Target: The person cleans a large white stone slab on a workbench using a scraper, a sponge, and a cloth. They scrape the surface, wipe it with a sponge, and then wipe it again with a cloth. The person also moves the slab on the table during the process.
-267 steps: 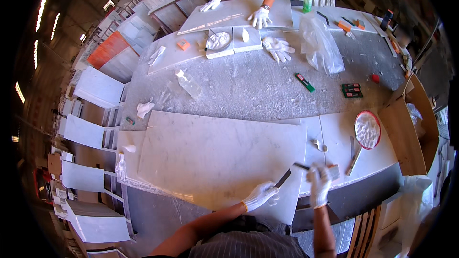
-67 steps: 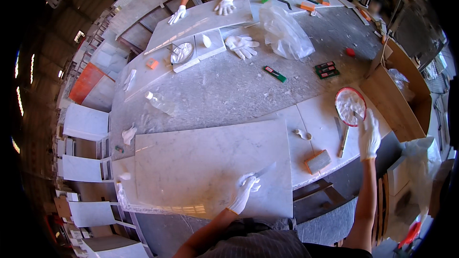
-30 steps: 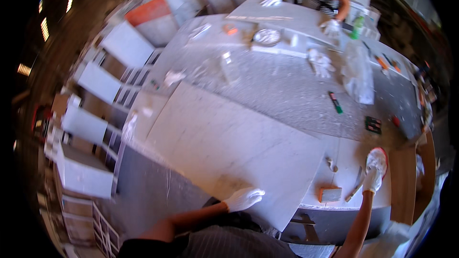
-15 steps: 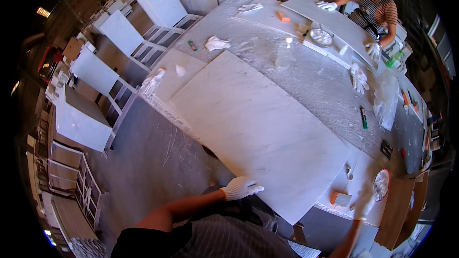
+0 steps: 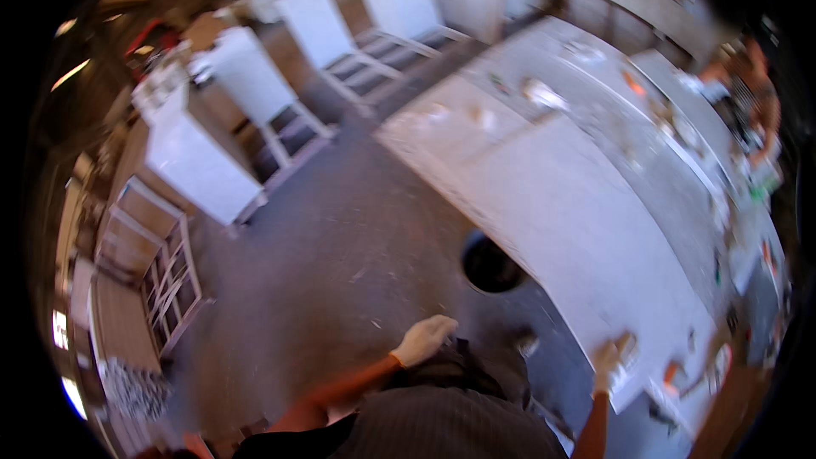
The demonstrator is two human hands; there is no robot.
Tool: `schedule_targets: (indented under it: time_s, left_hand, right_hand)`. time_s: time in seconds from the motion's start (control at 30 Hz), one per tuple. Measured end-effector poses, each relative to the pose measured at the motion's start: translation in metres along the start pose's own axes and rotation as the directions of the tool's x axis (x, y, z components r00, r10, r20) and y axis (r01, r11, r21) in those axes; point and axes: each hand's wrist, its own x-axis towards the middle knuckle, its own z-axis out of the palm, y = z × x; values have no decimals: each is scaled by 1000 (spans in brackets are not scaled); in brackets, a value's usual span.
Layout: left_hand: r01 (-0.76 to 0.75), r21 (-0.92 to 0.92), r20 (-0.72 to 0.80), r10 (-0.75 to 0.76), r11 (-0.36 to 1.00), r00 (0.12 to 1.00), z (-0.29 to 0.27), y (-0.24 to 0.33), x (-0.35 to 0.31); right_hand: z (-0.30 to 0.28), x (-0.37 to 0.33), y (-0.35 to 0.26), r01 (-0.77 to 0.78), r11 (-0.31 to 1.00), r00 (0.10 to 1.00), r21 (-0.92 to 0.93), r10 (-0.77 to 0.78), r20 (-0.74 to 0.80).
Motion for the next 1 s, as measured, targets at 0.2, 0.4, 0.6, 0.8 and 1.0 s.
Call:
schedule_targets:
  time_s: [0.2,0.4,0.6,0.8,1.0]
  left_hand:
    - [138,79,-84,-131,987,988,-64,-26,-31]
    - [12,128,-41,-6,992,999,-86,-21,-24]
    - [47,75,-83,-41,996,996,-126,-34,16]
    - [156,3,-26,-156,988,987,-193,-8,76]
    - [102,-95,-70,-109,990,992,-277,16,160]
  right_hand:
    - [60,33,-9,-9,996,990,-87,-4,-141]
    - [58,33,-111,120,978,962,-172,-157,-221]
    - [55,57,-248,330,943,906,33,-307,-292]
    - [18,82,-369,332,939,942,95,-325,-79]
    - [1,114,-487,486,821,867,300,-497,-44]
